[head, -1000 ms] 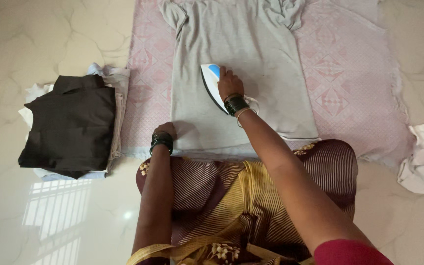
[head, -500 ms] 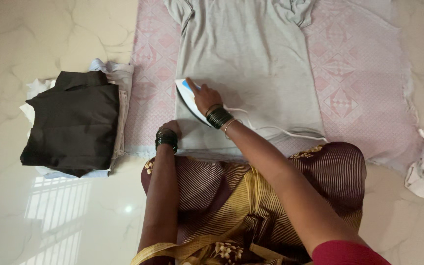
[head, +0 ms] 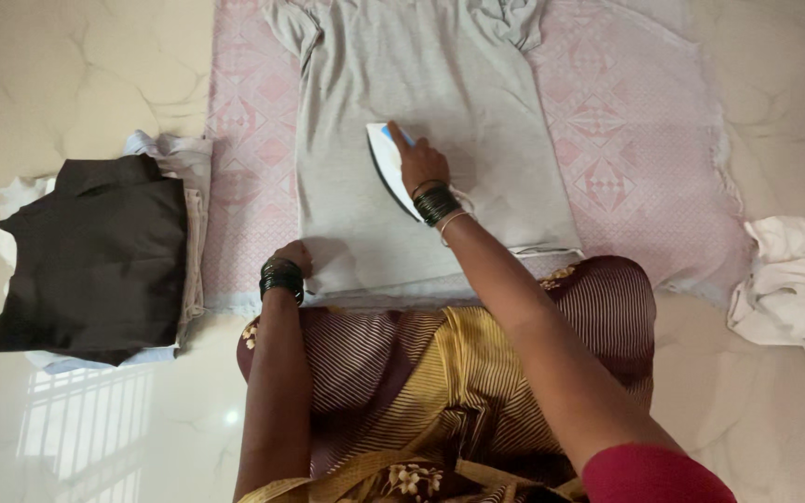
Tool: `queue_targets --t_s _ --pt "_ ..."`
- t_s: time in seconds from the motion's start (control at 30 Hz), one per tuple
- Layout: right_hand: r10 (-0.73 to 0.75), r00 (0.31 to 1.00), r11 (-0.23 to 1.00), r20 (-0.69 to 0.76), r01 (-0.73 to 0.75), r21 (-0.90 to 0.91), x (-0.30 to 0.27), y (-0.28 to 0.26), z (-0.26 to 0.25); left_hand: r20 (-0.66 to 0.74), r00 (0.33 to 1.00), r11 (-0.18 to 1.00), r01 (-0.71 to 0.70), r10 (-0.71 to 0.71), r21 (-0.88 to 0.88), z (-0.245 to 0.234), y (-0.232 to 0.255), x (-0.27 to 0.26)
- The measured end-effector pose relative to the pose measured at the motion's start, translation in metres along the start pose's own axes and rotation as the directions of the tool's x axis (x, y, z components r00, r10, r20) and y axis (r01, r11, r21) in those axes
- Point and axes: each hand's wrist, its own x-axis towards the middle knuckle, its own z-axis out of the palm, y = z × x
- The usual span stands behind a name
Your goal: The person irons a light gray shirt laid out on a patterned cloth on the floor. They use a handheld electric iron to smooth the front, sleeves, and collar, then flip the shirt to iron the back before folding it.
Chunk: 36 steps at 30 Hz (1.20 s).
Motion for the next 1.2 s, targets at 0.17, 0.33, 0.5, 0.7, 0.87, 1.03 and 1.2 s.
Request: queue_targets --t_s 0.17,0.33,0.5,0.7,0.87,1.03,1.2 --pt "0.246 0.966 0.967 0.081 -0.240 -0.083 0.005 0.098 -0.021 -0.006 1.000 0.999 0.003 -0.003 -0.050 0.003 -0.007 0.007" --pt "0.384 0.920 0.921 0.079 -0.377 -0.093 -0.016 0.193 -0.041 -0.016 1.000 0.998 0.000 -0.002 -0.070 0.002 -0.007 0.001" --pt "0.527 0.844 0.841 0.101 -0.501 -0.206 -0.044 0.273 -0.060 -0.045 0.999 0.999 -0.012 0.010 -0.044 0.000 -0.006 -0.004" --pt "0.569 0.817 0.817 0.097 -0.547 -0.184 -0.092 0.338 -0.103 -0.084 0.996 1.000 -0.019 0.020 0.019 -0.005 -0.002 -0.007" --pt "0.295 0.915 0.829 -0.273 -0.388 -0.403 -0.098 0.332 -0.095 -0.307 0.952 0.996 0.037 -0.010 0.081 -0.017 0.011 -0.014" --pt "0.159 0.960 0.980 -0.231 -0.126 0.155 -0.103 0.304 -0.017 -0.532 0.843 0.993 0.022 -0.079 -0.114 -0.025 0.046 -0.019" --pt "0.373 0.928 0.926 0.022 -0.373 0.060 -0.104 0.299 0.001 -0.467 0.874 0.981 0.049 -0.134 -0.190 -0.029 0.053 -0.013"
